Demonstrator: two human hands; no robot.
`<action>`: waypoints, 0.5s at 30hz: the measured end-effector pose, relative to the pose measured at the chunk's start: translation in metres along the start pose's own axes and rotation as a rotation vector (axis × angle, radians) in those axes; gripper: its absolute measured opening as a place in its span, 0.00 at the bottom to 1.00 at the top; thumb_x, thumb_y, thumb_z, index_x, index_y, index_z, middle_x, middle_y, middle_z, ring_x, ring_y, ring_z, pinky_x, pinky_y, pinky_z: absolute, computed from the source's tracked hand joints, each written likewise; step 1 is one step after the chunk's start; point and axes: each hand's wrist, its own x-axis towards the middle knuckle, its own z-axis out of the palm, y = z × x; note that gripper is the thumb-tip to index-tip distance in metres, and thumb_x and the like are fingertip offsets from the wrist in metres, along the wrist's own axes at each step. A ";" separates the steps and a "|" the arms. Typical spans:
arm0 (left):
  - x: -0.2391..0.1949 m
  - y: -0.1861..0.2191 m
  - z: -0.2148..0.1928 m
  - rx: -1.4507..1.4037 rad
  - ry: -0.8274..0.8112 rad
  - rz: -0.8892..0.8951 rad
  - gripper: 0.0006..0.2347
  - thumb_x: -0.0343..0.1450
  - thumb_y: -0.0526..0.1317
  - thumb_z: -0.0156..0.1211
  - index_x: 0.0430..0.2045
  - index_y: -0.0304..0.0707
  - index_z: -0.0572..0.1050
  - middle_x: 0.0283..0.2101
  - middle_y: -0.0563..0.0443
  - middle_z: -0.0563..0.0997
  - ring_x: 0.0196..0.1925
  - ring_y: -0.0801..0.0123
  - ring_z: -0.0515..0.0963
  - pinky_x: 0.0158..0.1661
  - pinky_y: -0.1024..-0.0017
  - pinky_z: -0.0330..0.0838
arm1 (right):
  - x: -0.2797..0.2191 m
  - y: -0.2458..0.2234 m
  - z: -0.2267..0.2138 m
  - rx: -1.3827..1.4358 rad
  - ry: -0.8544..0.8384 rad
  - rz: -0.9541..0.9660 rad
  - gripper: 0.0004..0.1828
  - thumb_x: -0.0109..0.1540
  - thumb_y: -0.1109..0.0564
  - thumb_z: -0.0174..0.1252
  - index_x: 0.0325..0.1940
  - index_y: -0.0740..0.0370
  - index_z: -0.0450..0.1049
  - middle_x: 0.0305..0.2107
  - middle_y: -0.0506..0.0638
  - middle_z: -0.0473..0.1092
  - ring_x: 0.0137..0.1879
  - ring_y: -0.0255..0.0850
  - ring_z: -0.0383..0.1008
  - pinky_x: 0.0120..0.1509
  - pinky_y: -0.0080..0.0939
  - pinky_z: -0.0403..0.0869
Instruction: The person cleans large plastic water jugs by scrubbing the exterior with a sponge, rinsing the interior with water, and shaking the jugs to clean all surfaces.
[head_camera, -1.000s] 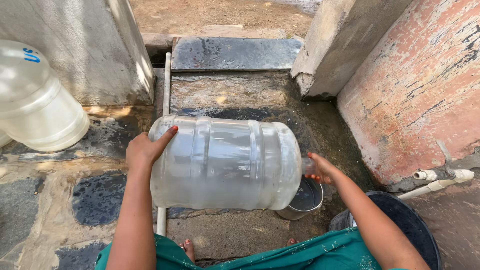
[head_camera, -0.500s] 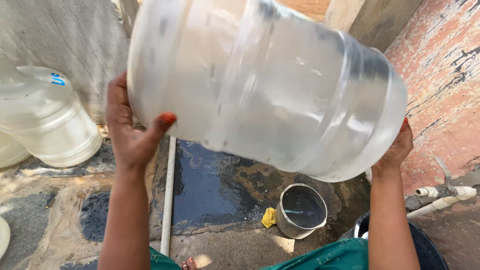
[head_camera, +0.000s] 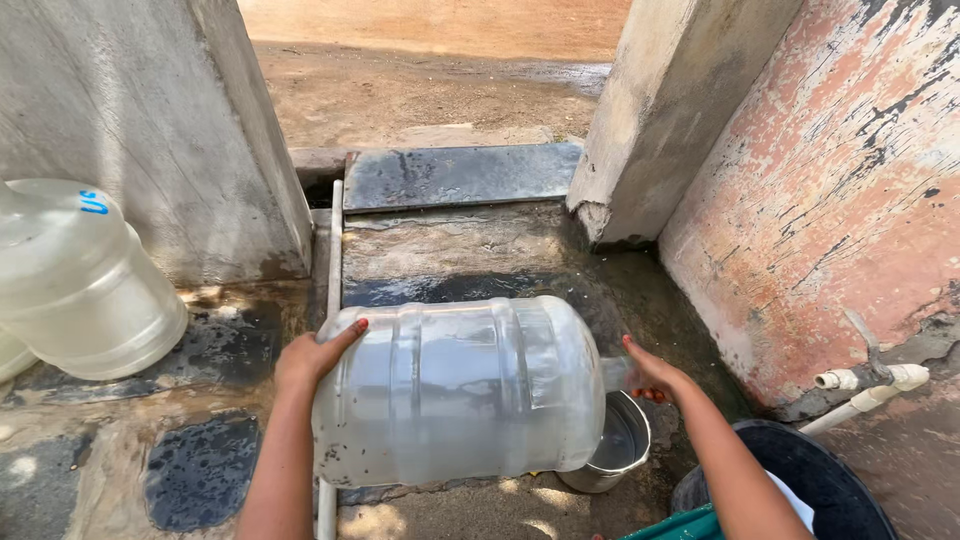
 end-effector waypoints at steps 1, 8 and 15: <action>-0.002 0.001 -0.006 -0.027 0.004 0.000 0.46 0.56 0.77 0.63 0.51 0.28 0.75 0.50 0.29 0.79 0.49 0.46 0.82 0.52 0.55 0.75 | -0.001 -0.007 0.004 0.036 0.076 -0.020 0.61 0.52 0.08 0.27 0.40 0.68 0.76 0.19 0.51 0.68 0.18 0.33 0.54 0.22 0.36 0.54; -0.077 0.025 -0.105 -1.194 0.331 0.761 0.40 0.61 0.71 0.71 0.53 0.33 0.72 0.46 0.51 0.80 0.49 0.69 0.80 0.53 0.69 0.80 | -0.154 -0.099 -0.028 0.568 0.235 -1.073 0.37 0.66 0.25 0.47 0.53 0.61 0.72 0.35 0.50 0.73 0.39 0.39 0.72 0.39 0.34 0.70; -0.137 0.057 -0.110 -1.042 0.776 1.085 0.41 0.65 0.72 0.67 0.54 0.29 0.66 0.48 0.52 0.78 0.52 0.71 0.81 0.55 0.75 0.82 | -0.206 -0.131 -0.013 1.110 0.058 -1.205 0.32 0.66 0.35 0.50 0.64 0.61 0.68 0.50 0.53 0.74 0.55 0.44 0.75 0.55 0.44 0.78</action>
